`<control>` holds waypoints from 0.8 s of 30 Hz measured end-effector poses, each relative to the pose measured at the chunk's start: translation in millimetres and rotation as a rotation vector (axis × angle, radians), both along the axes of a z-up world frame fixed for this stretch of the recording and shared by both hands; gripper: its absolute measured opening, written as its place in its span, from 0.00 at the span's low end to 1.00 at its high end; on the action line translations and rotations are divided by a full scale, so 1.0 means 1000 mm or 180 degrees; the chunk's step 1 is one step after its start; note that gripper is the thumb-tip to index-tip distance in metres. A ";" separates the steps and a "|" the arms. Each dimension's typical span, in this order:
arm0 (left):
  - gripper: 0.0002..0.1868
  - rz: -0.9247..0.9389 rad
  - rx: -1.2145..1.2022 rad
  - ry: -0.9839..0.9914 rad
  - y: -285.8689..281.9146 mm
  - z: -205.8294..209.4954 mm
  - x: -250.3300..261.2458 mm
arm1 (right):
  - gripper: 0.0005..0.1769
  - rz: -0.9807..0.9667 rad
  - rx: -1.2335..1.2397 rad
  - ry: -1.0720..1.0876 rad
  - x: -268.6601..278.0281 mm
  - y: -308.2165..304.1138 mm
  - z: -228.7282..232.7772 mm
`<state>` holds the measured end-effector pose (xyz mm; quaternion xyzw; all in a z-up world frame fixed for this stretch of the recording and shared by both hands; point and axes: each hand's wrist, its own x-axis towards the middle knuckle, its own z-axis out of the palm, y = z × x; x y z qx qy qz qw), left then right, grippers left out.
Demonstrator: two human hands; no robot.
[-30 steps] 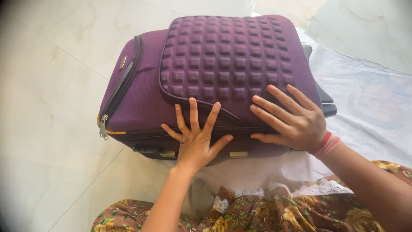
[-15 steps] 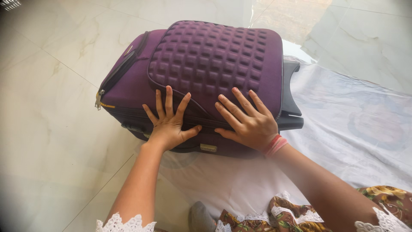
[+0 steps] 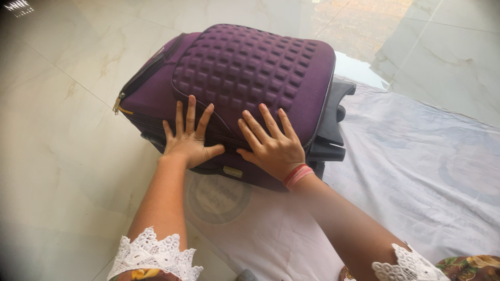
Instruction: The person folds and places various clothing items, a towel, and small toiletries into a purple suitcase. They close and secure the suitcase with a strap, then handle a plastic bag and a small cloth.
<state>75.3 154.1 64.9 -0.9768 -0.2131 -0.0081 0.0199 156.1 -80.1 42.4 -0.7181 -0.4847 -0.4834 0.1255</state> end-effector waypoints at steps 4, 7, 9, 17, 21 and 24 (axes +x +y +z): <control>0.66 0.0167 -0.0147 -0.0107 0.017 0.004 0.010 | 0.38 -0.0052 0.0047 0.0151 0.000 0.030 -0.001; 0.67 0.0258 -0.0160 -0.0176 0.029 0.006 0.011 | 0.40 -0.0169 0.0050 0.0200 -0.001 0.052 -0.002; 0.66 0.0262 -0.0279 -0.0286 0.034 0.007 0.013 | 0.41 -0.0229 0.0037 0.0252 0.000 0.063 -0.002; 0.61 0.0341 -0.0544 -0.0752 0.035 -0.011 0.009 | 0.45 -0.0394 0.0015 0.0455 -0.004 0.080 -0.004; 0.58 0.0225 -0.0357 -0.1424 0.015 -0.028 0.011 | 0.47 -0.0278 -0.0258 0.0961 -0.011 0.076 0.009; 0.53 0.0116 0.0616 -0.1375 -0.017 -0.036 0.012 | 0.47 -0.0119 -0.0718 0.1421 -0.018 0.066 0.024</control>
